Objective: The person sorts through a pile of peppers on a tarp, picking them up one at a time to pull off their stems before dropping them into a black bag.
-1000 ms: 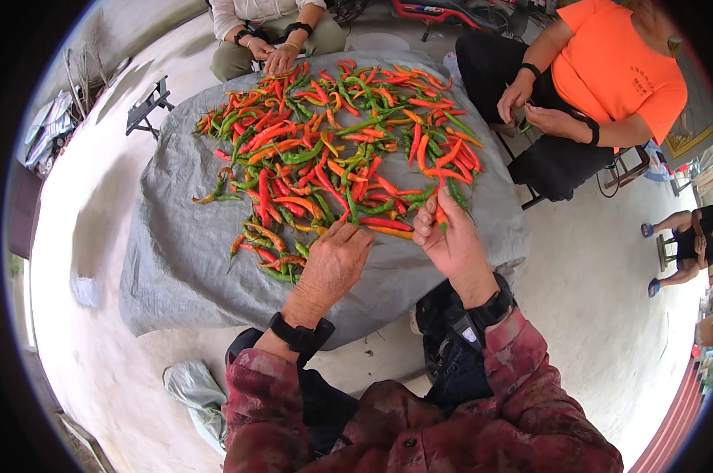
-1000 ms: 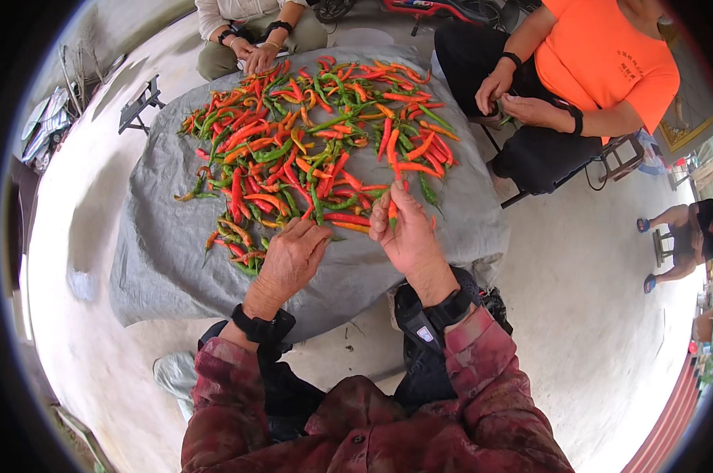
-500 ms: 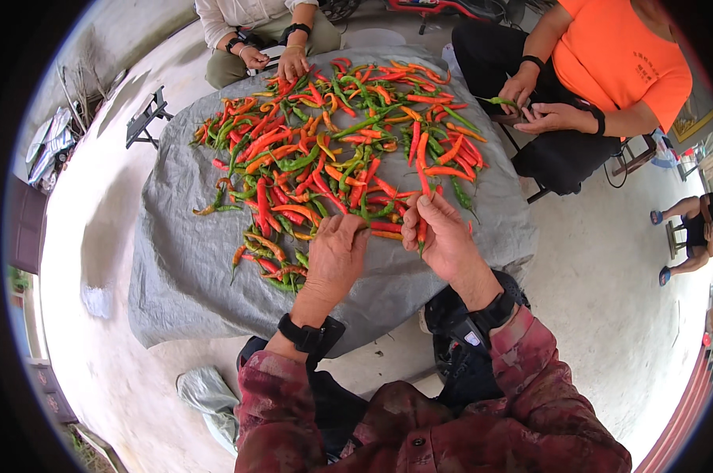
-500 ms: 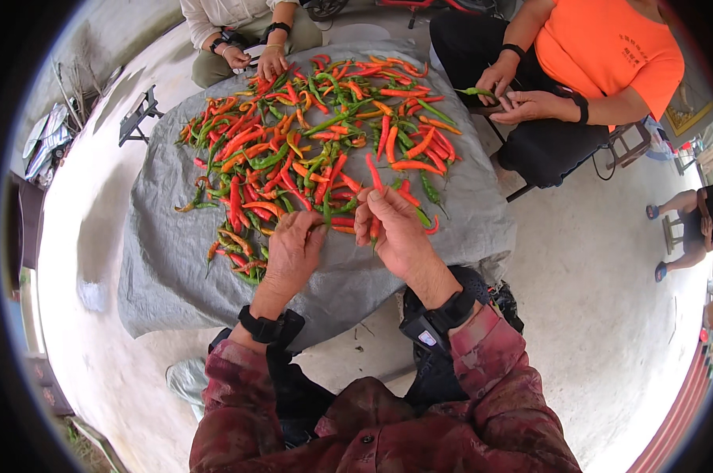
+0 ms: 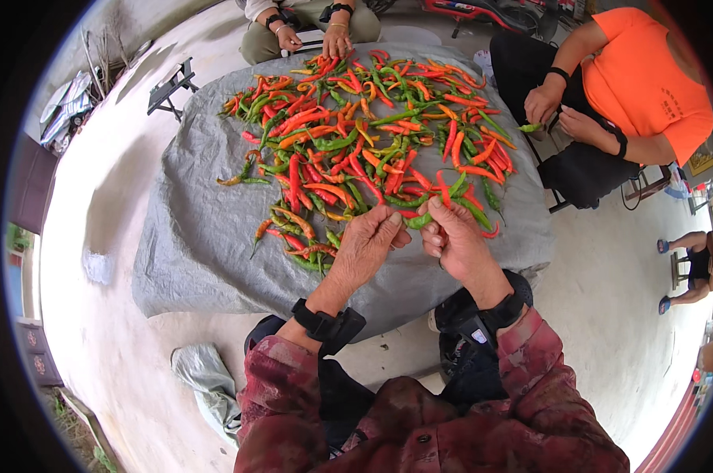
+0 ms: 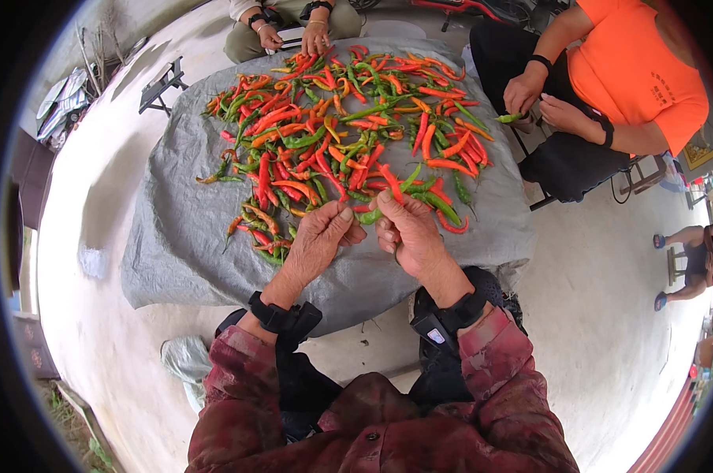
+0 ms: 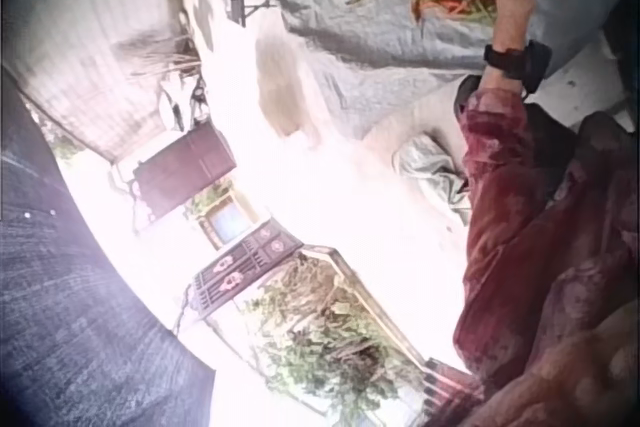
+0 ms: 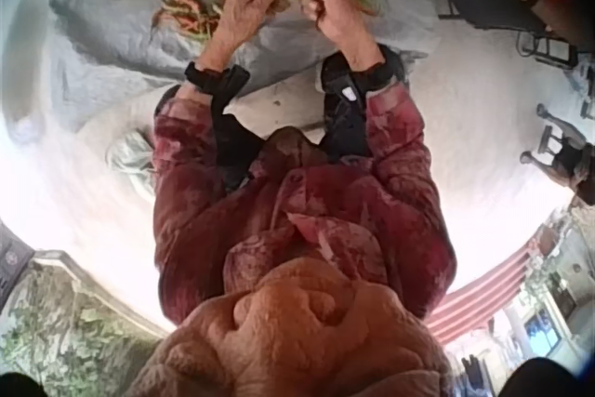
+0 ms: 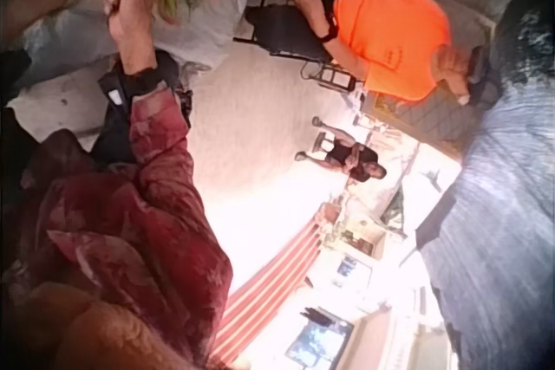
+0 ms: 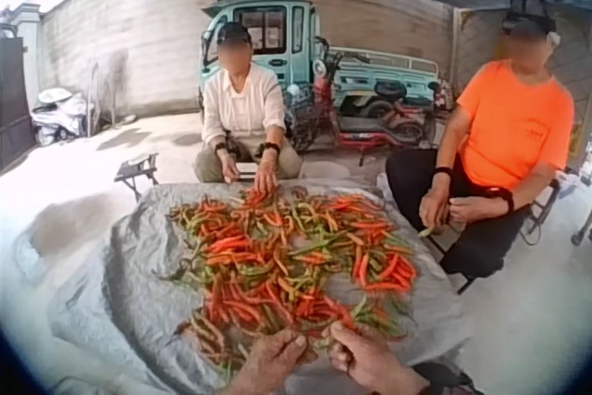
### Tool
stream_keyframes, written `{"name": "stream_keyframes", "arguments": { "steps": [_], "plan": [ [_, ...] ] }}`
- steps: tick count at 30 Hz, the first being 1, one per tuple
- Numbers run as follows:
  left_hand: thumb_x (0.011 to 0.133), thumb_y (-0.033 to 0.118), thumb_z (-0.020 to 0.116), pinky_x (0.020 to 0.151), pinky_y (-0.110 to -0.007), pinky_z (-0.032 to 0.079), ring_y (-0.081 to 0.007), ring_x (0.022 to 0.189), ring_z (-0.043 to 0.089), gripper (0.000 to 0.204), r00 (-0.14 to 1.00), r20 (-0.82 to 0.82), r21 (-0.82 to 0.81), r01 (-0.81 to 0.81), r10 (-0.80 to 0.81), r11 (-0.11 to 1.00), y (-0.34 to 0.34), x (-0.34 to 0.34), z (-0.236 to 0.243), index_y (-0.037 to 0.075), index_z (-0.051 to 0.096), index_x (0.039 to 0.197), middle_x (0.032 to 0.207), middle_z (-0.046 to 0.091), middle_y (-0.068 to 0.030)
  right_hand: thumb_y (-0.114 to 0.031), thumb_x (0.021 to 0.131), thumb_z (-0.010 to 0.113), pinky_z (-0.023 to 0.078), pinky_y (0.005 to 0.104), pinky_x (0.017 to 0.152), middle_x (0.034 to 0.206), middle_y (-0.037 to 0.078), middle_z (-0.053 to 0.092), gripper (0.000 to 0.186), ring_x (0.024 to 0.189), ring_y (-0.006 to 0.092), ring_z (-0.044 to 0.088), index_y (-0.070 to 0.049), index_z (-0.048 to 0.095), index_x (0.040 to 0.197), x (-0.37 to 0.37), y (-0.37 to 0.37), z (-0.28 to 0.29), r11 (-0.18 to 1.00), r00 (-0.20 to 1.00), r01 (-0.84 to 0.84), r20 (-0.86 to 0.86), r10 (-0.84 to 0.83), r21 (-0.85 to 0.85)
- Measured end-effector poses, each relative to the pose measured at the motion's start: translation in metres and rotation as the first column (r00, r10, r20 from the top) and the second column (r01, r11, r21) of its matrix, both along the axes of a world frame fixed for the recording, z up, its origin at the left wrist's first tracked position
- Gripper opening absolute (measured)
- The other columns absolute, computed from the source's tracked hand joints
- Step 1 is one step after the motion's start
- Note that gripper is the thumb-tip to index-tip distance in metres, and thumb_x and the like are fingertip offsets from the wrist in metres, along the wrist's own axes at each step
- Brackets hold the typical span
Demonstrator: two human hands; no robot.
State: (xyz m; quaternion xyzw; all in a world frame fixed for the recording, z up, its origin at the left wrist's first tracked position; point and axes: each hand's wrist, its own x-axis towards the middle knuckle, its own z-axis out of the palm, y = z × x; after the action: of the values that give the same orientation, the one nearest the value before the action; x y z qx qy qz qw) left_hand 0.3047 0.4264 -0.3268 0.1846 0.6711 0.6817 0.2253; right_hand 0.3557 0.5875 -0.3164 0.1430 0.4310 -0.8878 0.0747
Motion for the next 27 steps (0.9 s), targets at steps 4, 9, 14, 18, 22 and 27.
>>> {"name": "stream_keyframes", "arguments": {
  "steps": [4, 9, 14, 18, 22, 27],
  "plan": [
    [0.093, 0.023, 0.045, 0.057, -0.026, 0.046, -0.0112, 0.062, 0.060, 0.029, 0.991, -0.130, -0.125, 0.018, -0.035, 0.992, -0.006, 0.001, 0.008, -0.001, 0.055, 0.081, 0.064, 0.061, -0.0074, -0.036, 0.088, 0.055, 0.031, 0.0228, 0.042, 0.059, -0.003, 0.042, 0.029, 0.050, 0.0080, 0.040, -0.008, 0.055, 0.080, -0.002, 0.012, -0.001, 0.991, 0.991, 0.114, -0.061, -0.118, -0.073],
    [0.086, 0.013, 0.052, 0.059, -0.032, 0.047, -0.0261, 0.067, 0.061, 0.012, 0.704, -0.682, -0.214, -0.449, 0.196, 0.868, -0.035, -0.023, 0.019, 0.001, 0.057, 0.083, 0.072, 0.062, -0.0118, -0.035, 0.091, 0.049, 0.040, 0.0283, 0.056, 0.070, 0.001, 0.048, 0.028, 0.062, 0.0155, 0.048, -0.010, 0.052, 0.082, 0.005, 0.020, 0.019, 0.917, 0.940, 0.321, -0.035, -0.339, -0.236],
    [0.077, 0.015, 0.061, 0.075, -0.041, 0.043, -0.0328, 0.082, 0.054, 0.020, 0.480, -0.876, -0.403, -0.776, 0.040, 0.484, -0.075, -0.065, -0.012, 0.006, 0.053, 0.093, 0.076, 0.059, -0.0128, -0.032, 0.092, 0.047, 0.042, 0.0288, 0.059, 0.073, 0.002, 0.050, 0.025, 0.065, 0.0159, 0.050, -0.008, 0.054, 0.089, 0.047, 0.041, 0.034, 0.915, 0.915, 0.399, 0.087, -0.393, -0.062],
    [0.076, 0.015, 0.060, 0.083, -0.039, 0.042, -0.0335, 0.084, 0.057, 0.034, 0.733, -0.677, -0.701, -0.616, -0.063, 0.361, -0.074, -0.065, -0.009, 0.000, 0.049, 0.104, 0.082, 0.065, -0.0139, -0.025, 0.093, 0.047, 0.042, 0.0264, 0.056, 0.065, 0.002, 0.048, 0.024, 0.059, 0.0121, 0.048, -0.004, 0.051, 0.105, 0.111, 0.078, 0.047, 0.766, 0.846, 0.530, -0.281, -0.452, 0.364],
    [0.075, 0.011, 0.058, 0.073, -0.042, 0.046, -0.0324, 0.085, 0.058, 0.027, 0.676, -0.736, -0.653, -0.695, -0.036, 0.301, -0.080, -0.067, -0.015, 0.005, 0.050, 0.100, 0.082, 0.065, -0.0131, -0.024, 0.092, 0.048, 0.043, 0.0255, 0.058, 0.064, 0.002, 0.049, 0.024, 0.058, 0.0104, 0.049, -0.002, 0.052, 0.101, 0.178, 0.131, 0.033, 0.413, 0.830, 0.525, -0.342, -0.440, 0.744],
    [0.073, 0.004, 0.055, 0.062, -0.041, 0.045, -0.0313, 0.074, 0.056, 0.013, 0.587, -0.804, -0.472, -0.724, 0.090, 0.504, -0.068, -0.044, 0.015, 0.006, 0.051, 0.086, 0.075, 0.058, -0.0113, -0.020, 0.072, 0.066, 0.045, 0.0417, 0.075, 0.087, 0.017, 0.061, 0.027, 0.085, 0.0360, 0.056, -0.005, 0.061, 0.093, 0.237, 0.134, 0.016, -0.346, 0.944, -0.331, 0.305, -0.129, 0.878]
  ]
}}
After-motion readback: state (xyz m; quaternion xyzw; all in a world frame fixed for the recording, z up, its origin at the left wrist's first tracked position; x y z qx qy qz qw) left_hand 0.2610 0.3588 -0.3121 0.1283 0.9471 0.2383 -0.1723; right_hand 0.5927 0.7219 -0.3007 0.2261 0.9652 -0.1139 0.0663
